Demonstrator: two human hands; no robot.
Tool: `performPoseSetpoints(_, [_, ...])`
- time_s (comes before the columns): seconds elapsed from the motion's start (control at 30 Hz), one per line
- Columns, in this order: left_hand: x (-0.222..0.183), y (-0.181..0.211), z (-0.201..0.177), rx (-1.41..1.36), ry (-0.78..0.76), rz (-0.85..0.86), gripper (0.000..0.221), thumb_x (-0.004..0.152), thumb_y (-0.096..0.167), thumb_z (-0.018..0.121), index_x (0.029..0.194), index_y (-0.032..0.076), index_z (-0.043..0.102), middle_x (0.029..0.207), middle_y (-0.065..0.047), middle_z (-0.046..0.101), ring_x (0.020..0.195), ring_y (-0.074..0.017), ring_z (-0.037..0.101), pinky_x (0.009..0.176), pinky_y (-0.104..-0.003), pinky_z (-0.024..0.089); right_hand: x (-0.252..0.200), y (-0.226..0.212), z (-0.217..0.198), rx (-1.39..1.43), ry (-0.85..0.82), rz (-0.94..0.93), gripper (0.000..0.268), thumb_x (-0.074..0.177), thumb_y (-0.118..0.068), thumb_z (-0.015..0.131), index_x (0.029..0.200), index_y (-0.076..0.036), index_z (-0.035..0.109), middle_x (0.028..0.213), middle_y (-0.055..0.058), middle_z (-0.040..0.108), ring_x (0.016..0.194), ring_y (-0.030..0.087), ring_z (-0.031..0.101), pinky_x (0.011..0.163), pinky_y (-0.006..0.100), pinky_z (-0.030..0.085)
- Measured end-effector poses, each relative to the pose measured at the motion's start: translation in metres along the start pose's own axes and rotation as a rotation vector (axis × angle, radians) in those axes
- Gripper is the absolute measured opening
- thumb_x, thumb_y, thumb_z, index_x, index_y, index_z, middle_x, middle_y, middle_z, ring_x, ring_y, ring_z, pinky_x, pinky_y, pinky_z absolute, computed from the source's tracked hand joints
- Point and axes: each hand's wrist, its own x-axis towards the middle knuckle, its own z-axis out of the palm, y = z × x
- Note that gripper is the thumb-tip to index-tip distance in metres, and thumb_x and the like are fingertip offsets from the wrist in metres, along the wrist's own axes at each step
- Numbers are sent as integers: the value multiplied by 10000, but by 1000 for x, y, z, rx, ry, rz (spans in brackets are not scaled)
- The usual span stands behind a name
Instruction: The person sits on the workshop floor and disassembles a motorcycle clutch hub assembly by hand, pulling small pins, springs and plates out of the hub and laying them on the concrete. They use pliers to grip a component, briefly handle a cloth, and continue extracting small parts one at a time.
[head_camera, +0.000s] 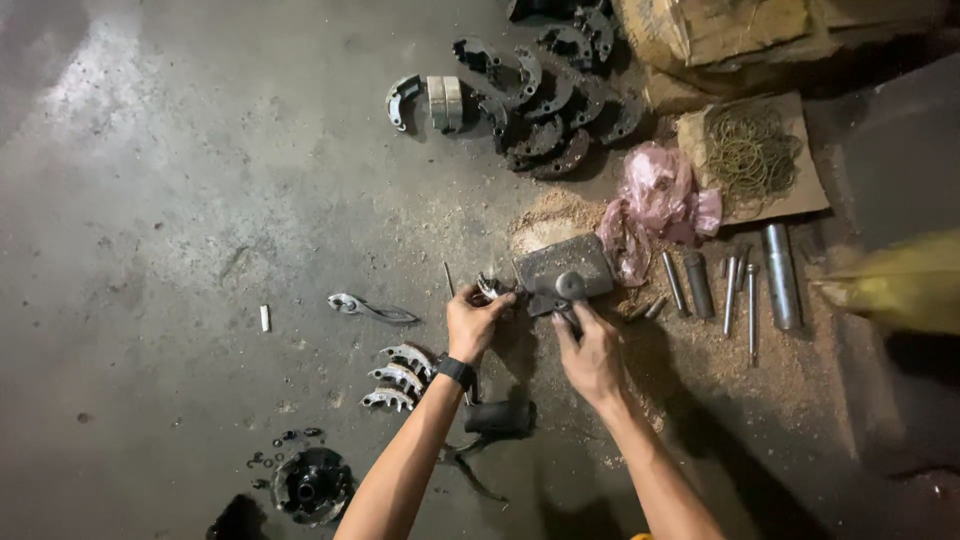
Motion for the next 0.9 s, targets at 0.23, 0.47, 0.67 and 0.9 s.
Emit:
performPoseSetpoints(0.23, [-8,4,4,230,104,-48,416,749,279,931,816,-41,674,720,-82,703,652,-126,606,603,-320,519,16,29,19,-48,284,-722,246,1053,-150,585,1204,30,658,990,202,727,726,190,674,592,313,588])
performPoseSetpoints(0.47, [-11,7,5,107,64,-103,346,764,256,891,890,-20,722,793,-83,766,682,-121,683,632,-306,556,-6,7,7,10,229,-427,176,1023,-98,584,1061,49,673,923,241,708,492,189,632,406,289,507])
performPoseSetpoints(0.67, [-12,16,5,93,60,-88,324,762,247,878,898,-7,731,788,-62,764,665,-102,687,620,-288,557,-4,-11,-9,8,78,-354,222,995,-85,563,1133,47,676,918,202,726,507,190,639,416,280,501])
performPoseSetpoints(0.9, [-6,19,4,240,69,-72,364,778,279,894,812,-37,717,717,-92,730,637,-123,632,579,-300,509,4,15,11,270,307,-678,204,1009,-79,592,1145,53,667,900,171,693,544,140,573,451,258,476])
